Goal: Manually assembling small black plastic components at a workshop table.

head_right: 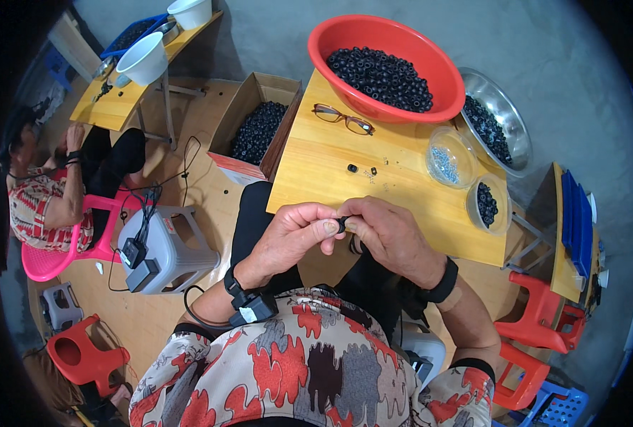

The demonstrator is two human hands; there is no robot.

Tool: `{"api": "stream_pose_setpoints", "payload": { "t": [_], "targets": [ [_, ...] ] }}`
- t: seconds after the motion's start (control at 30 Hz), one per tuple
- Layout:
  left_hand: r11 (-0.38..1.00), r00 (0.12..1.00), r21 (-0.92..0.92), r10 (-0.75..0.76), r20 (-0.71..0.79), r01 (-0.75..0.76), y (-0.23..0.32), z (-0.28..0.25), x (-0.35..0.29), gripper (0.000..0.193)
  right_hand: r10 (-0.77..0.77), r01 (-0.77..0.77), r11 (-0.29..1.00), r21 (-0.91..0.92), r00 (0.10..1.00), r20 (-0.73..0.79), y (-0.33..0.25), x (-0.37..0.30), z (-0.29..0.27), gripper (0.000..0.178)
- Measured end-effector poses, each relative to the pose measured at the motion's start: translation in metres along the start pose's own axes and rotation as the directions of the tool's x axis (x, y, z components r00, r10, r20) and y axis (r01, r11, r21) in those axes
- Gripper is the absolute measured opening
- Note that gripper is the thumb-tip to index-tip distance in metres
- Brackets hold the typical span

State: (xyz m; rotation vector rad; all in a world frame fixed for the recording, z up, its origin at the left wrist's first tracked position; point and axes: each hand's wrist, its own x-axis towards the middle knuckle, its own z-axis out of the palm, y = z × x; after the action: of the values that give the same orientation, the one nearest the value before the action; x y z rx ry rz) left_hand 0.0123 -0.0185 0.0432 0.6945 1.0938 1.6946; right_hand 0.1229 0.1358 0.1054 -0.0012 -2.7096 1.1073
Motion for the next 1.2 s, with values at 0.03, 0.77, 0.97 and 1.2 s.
{"api": "stream_pose_setpoints", "payload": {
  "t": [0.03,0.77,0.97,1.2],
  "targets": [
    [1.000,1.000,-0.015,-0.009,0.004,0.009,-0.001,0.000,0.000,0.020,0.000,0.000,1.000,0.000,1.000,0.000,0.001,0.001,-0.002,0.015],
    [0.999,0.996,-0.024,0.019,-0.082,-0.021,-0.012,0.003,0.001,0.021,-0.119,0.102,0.979,-0.175,0.989,-0.091,0.001,0.000,0.006,0.027],
    [0.999,0.990,-0.049,0.010,-0.138,-0.017,-0.008,0.008,0.003,0.021,-0.219,0.168,0.675,-0.718,0.976,0.023,-0.008,0.008,0.006,0.042],
    [0.998,0.994,0.059,0.013,-0.108,-0.007,-0.006,0.001,0.002,0.021,-0.260,0.231,0.646,-0.727,0.963,0.075,0.000,0.009,0.018,0.037]
  ]
}}
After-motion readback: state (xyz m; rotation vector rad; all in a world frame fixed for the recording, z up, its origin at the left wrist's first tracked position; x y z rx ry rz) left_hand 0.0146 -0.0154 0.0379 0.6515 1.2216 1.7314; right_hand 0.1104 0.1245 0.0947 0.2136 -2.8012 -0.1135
